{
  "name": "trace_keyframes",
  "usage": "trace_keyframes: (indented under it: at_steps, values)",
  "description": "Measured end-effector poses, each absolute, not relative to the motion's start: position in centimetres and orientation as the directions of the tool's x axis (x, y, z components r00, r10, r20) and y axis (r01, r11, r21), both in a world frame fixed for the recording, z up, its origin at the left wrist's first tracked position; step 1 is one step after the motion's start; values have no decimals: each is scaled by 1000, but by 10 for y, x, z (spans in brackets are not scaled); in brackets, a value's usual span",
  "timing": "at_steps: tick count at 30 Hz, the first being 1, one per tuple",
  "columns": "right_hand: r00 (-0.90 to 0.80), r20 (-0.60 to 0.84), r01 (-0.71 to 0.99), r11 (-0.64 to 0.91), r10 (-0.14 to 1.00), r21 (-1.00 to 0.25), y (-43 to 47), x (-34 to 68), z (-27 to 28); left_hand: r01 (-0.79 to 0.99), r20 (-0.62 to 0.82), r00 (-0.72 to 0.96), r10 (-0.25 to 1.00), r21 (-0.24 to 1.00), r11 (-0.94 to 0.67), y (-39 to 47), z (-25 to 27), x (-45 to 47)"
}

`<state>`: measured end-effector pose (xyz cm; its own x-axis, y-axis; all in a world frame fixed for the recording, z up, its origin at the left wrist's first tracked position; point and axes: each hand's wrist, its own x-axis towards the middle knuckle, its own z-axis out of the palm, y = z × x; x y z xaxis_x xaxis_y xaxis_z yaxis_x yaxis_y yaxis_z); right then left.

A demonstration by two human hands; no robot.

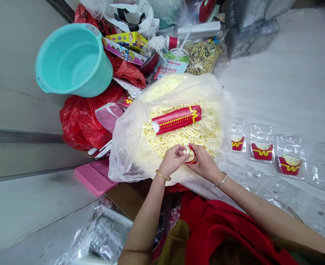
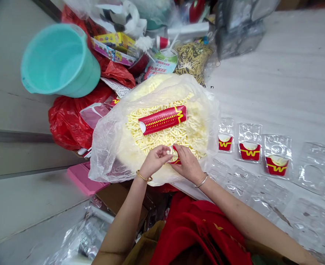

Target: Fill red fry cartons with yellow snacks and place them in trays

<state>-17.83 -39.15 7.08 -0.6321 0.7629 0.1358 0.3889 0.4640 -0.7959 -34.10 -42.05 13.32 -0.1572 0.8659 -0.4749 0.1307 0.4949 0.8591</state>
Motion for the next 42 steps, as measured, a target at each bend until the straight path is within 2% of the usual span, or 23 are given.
trace_keyframes:
  at_steps: [3,6,8,10,12,14,16,17,20,22,24,26,28,32,34,39,42]
  values:
    - [-633,156,376,478,758,-794,-397,-176,66,518,-310,-220,925,767,380,-426,134,-316]
    - [-609,161,373,460,776,-806,-402,-165,57,797,-238,-119,964,556,236,-429,135,-294]
    - [-594,154,382,445,790,-810,-404,-156,53,832,-273,-21,962,529,169,-428,135,-290]
    - [-581,142,399,433,801,-808,-403,-148,52,785,-270,-20,963,592,182,-425,132,-298]
    - [-562,127,418,413,817,-809,-401,-143,54,776,-223,-185,957,565,282,-419,125,-315]
    - [-538,117,431,392,835,-813,-398,-141,56,804,-176,-393,903,411,430,-412,113,-335]
    - [-529,112,436,382,841,-815,-396,-142,58,798,-207,-496,843,274,537,-407,99,-352]
    - [-531,110,435,382,840,-816,-396,-142,58,777,-253,-516,818,263,572,-405,92,-358]
    - [-535,106,430,377,838,-820,-396,-143,60,657,-377,-508,774,411,632,-407,77,-371]
    - [-533,102,429,372,840,-823,-396,-144,60,607,-335,-495,802,527,595,-411,74,-377]
    - [-535,98,430,371,839,-823,-395,-145,61,627,-232,-479,847,585,515,-417,75,-380]
    - [-544,95,432,375,834,-820,-394,-147,62,655,-178,-462,869,592,469,-421,77,-380]
    - [-553,91,433,379,828,-818,-394,-149,64,664,-184,-458,870,580,472,-423,79,-376]
    - [-555,87,430,375,827,-821,-393,-151,65,740,-165,-483,860,449,501,-424,78,-364]
    - [-552,86,434,374,829,-819,-394,-151,66,736,-169,-501,849,434,520,-423,77,-363]
    - [-556,95,441,390,826,-808,-395,-152,68,558,-73,-572,817,695,453,-425,90,-371]
    - [-569,105,441,410,816,-799,-396,-159,73,378,-194,-494,848,830,410,-428,112,-362]
